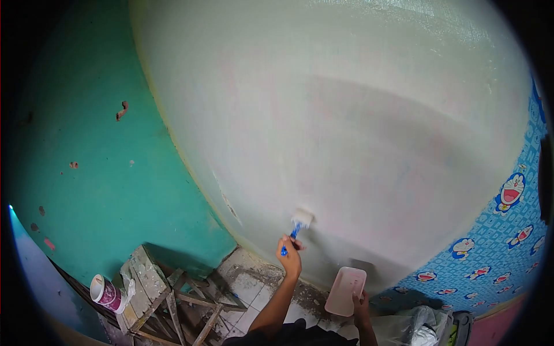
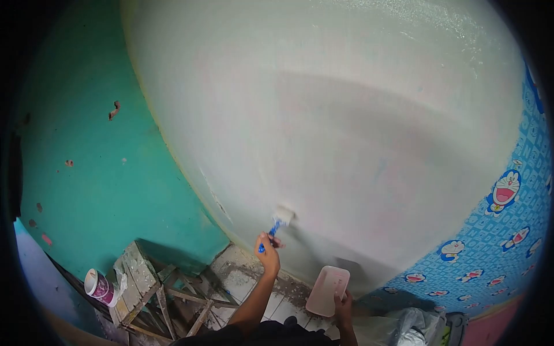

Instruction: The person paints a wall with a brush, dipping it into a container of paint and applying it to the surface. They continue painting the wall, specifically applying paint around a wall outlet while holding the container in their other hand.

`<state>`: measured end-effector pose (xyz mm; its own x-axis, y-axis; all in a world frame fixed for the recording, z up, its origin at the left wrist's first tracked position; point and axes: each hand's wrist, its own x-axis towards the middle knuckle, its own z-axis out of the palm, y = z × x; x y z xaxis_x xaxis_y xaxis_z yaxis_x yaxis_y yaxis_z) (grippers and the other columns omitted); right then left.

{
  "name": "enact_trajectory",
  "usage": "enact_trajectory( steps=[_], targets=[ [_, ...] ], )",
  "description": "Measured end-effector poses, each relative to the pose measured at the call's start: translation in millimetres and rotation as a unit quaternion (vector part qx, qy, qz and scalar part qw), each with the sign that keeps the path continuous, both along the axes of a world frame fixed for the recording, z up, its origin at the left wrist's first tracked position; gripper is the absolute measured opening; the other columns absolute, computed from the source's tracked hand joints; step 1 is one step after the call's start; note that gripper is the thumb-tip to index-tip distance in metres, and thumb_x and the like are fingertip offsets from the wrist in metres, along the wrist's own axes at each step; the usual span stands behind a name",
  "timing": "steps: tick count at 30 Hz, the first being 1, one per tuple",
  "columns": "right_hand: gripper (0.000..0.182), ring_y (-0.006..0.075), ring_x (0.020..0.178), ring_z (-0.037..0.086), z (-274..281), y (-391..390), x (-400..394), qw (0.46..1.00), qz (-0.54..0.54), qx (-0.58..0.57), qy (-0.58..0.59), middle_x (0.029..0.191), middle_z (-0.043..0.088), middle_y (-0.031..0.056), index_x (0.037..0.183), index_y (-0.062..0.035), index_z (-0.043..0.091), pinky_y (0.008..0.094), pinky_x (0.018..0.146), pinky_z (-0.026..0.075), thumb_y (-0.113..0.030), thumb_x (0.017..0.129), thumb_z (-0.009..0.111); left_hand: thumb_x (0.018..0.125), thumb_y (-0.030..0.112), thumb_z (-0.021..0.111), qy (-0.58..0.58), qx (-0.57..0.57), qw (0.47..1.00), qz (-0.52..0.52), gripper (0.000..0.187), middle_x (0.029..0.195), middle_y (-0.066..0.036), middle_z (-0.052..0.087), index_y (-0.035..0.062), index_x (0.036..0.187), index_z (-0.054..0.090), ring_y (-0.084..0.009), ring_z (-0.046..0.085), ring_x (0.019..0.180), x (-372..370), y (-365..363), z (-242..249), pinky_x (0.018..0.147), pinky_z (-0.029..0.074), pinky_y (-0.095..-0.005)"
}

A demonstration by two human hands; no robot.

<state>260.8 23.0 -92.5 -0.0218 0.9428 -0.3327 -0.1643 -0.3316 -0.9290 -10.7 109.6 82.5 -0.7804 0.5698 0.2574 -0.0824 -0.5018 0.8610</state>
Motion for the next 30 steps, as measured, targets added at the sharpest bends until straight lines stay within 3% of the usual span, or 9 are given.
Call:
enact_trajectory(
  steps=[2, 5, 14, 15, 16, 17, 21, 26, 30],
  targets=[
    [0.065, 0.024, 0.1, 0.061, 4, 0, -1, 1.0, 0.004, -0.004, -0.008, 0.115, 0.057, 0.0191, 0.141, -0.0002, 0.03, 0.0365, 0.082, 0.05, -0.03, 0.094, 0.063, 0.103, 0.03, 0.045, -0.017, -0.067, 0.998, -0.008, 0.037, 0.063, -0.007, 0.055, 0.0002, 0.082, 0.052, -0.0118, 0.054, 0.053, -6, -6, -18, 0.049, 0.05, -0.027],
    [0.065, 0.0238, 0.099, 0.061, 7, 0, -4, 1.0, 0.006, -0.004, -0.011, 0.113, 0.057, 0.019, 0.141, -0.0023, 0.031, 0.0365, 0.082, 0.05, -0.031, 0.093, 0.064, 0.102, 0.032, 0.049, 0.071, -0.11, 0.991, -0.036, 0.041, 0.06, -0.005, 0.056, -0.0006, 0.079, 0.056, -0.0102, 0.054, 0.05, -23, 10, 20, 0.046, 0.048, -0.0249],
    [0.07, 0.0249, 0.1, 0.058, 2, -11, -11, 1.0, 0.006, -0.01, -0.015, 0.114, 0.055, 0.0201, 0.143, -0.0035, 0.03, 0.0375, 0.082, 0.05, -0.035, 0.091, 0.066, 0.091, 0.023, 0.058, 0.351, 0.083, 0.932, 0.028, 0.034, 0.054, -0.009, 0.058, -0.0028, 0.07, 0.061, -0.0143, 0.057, 0.045, -30, 28, 381, 0.046, 0.047, -0.0275],
    [0.071, 0.0252, 0.101, 0.058, 3, -13, -12, 1.0, 0.004, -0.017, -0.017, 0.114, 0.054, 0.0204, 0.143, -0.0035, 0.03, 0.0377, 0.082, 0.05, -0.035, 0.091, 0.066, 0.089, 0.024, 0.055, 0.351, 0.1, 0.93, 0.037, 0.038, 0.045, -0.007, 0.053, 0.0012, 0.059, 0.055, -0.0133, 0.051, 0.043, -26, 33, 417, 0.047, 0.042, -0.0287],
    [0.071, 0.0255, 0.101, 0.057, 4, -14, -12, 1.0, 0.002, -0.023, -0.021, 0.115, 0.054, 0.0207, 0.143, -0.0035, 0.03, 0.0378, 0.083, 0.05, -0.035, 0.091, 0.066, 0.087, 0.024, 0.06, 0.379, 0.116, 0.917, 0.039, 0.032, 0.056, -0.011, 0.06, -0.004, 0.072, 0.063, -0.0165, 0.058, 0.045, -28, 36, 452, 0.047, 0.048, -0.0279],
    [0.071, 0.0257, 0.102, 0.057, 4, -15, -12, 1.0, -0.001, -0.021, -0.017, 0.115, 0.053, 0.0209, 0.143, -0.0036, 0.03, 0.0379, 0.083, 0.05, -0.035, 0.091, 0.066, 0.082, 0.029, 0.055, 0.387, 0.155, 0.906, 0.073, 0.037, 0.044, -0.008, 0.055, 0.0, 0.059, 0.059, -0.0147, 0.054, 0.045, -23, 36, 484, 0.051, 0.045, -0.0294],
    [0.072, 0.0262, 0.102, 0.057, 3, -16, -15, 1.0, -0.01, -0.023, -0.014, 0.116, 0.053, 0.0213, 0.143, -0.0035, 0.03, 0.0378, 0.084, 0.049, -0.035, 0.091, 0.067, 0.096, 0.015, 0.05, 0.376, 0.207, 0.902, 0.042, 0.024, 0.073, -0.014, 0.063, -0.0023, 0.083, 0.061, -0.0183, 0.062, 0.061, -18, 14, 581, 0.054, 0.052, -0.0308],
    [0.071, 0.0256, 0.103, 0.057, 3, -16, -12, 1.0, -0.023, -0.02, 0.006, 0.116, 0.054, 0.0208, 0.143, -0.0023, 0.029, 0.0376, 0.084, 0.049, -0.033, 0.091, 0.066, 0.095, 0.015, 0.051, 0.257, 0.416, 0.872, 0.019, 0.024, 0.073, -0.015, 0.064, -0.0046, 0.084, 0.059, -0.0193, 0.064, 0.061, -24, 33, 604, 0.057, 0.056, -0.0308],
    [0.065, 0.0244, 0.099, 0.061, -7, -14, -12, 0.999, -0.034, 0.012, -0.003, 0.113, 0.057, 0.0197, 0.141, -0.0022, 0.031, 0.0368, 0.08, 0.052, -0.033, 0.094, 0.063, 0.096, 0.022, 0.057, 0.241, 0.395, 0.886, 0.02, 0.027, 0.076, -0.016, 0.066, -0.005, 0.09, 0.059, -0.0209, 0.066, 0.064, -36, 57, 528, 0.06, 0.059, -0.0321]
  ],
)
